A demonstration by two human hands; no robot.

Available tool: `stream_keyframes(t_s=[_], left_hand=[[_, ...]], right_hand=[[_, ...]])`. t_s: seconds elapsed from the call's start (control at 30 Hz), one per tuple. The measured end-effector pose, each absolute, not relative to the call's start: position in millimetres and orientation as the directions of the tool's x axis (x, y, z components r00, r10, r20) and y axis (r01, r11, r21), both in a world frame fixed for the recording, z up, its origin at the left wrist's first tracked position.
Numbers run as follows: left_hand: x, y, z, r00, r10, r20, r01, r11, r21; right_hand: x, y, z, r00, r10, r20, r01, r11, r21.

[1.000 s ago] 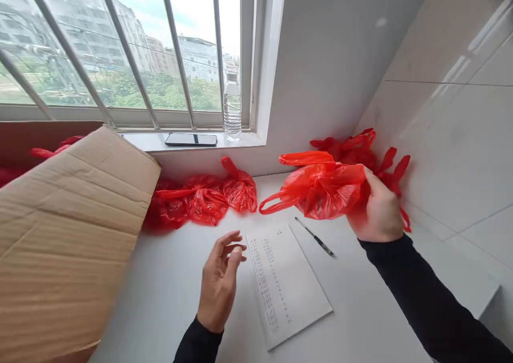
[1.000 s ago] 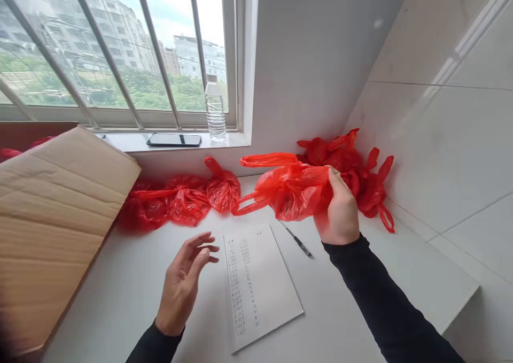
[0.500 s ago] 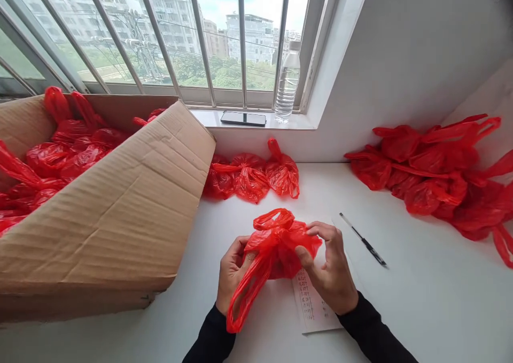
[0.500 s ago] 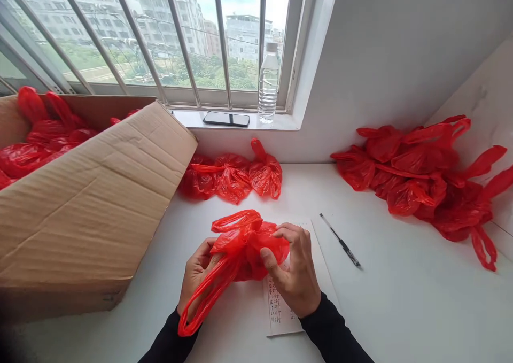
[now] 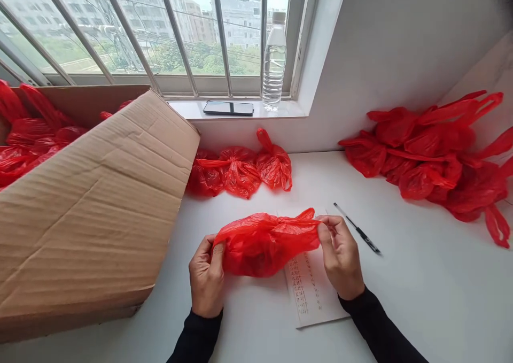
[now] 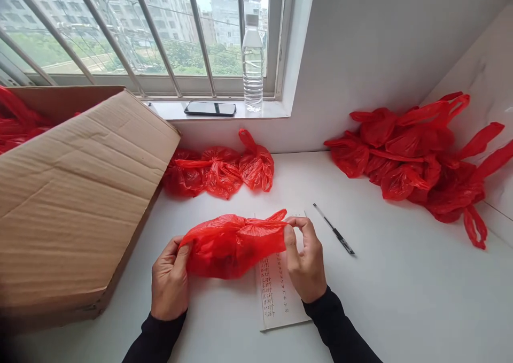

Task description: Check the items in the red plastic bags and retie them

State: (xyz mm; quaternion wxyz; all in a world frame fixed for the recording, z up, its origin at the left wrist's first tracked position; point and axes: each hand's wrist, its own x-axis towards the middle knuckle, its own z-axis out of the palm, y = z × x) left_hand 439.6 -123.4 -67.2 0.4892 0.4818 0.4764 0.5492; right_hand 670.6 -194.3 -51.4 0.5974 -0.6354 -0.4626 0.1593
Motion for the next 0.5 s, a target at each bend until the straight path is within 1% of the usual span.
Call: stream_keyframes(t_s=[0.03, 0.1, 0.2, 0.23, 0.3, 0.33, 0.37, 0.4, 0.5], left_hand=[[440, -124, -66, -0.073, 0.993, 0.089, -0.046, -0.093, 0.995], [443, -128, -63, -0.073, 0.979, 0.19, 0.056, -0.187, 0.981], [450, -138, -58, -0.011, 0.932, 0.363, 0.242, -0.349, 0.905], [451, -141, -57, 0.027, 0.915, 0.403, 0.277, -0.394, 0.876], [451, -142, -56, 0.074, 0.891, 0.448, 0.3, -0.449, 0.842], [449, -141, -56, 0.074, 0.891, 0.448, 0.313, -0.447, 0.838], [445, -139, -56, 0.039, 0.902, 0.429, 0.334, -0.416, 0.846], [441, -135, -57, -0.031, 0.917, 0.397, 0.359, -0.361, 0.861], [429, -122, -61, -0.279, 0.912, 0.302, 0.381, -0.183, 0.906]], right_hand=[[671, -195, -52, 0.511, 0.79, 0.338, 0.38, 0.146, -0.914], [668, -197, -52, 0.451, 0.815, 0.365, 0.41, 0.174, -0.895], [661, -201, -48, 0.304, 0.853, 0.425, 0.508, 0.232, -0.829], [659, -202, -47, 0.248, 0.861, 0.444, 0.532, 0.262, -0.805], [657, -203, -45, 0.171, 0.86, 0.482, 0.55, 0.322, -0.77], [658, -203, -45, 0.172, 0.853, 0.493, 0.543, 0.335, -0.77], [660, -201, -45, 0.209, 0.845, 0.493, 0.525, 0.328, -0.785], [663, -200, -46, 0.276, 0.835, 0.476, 0.496, 0.301, -0.815], [675, -194, -48, 0.551, 0.753, 0.36, 0.339, 0.192, -0.921]])
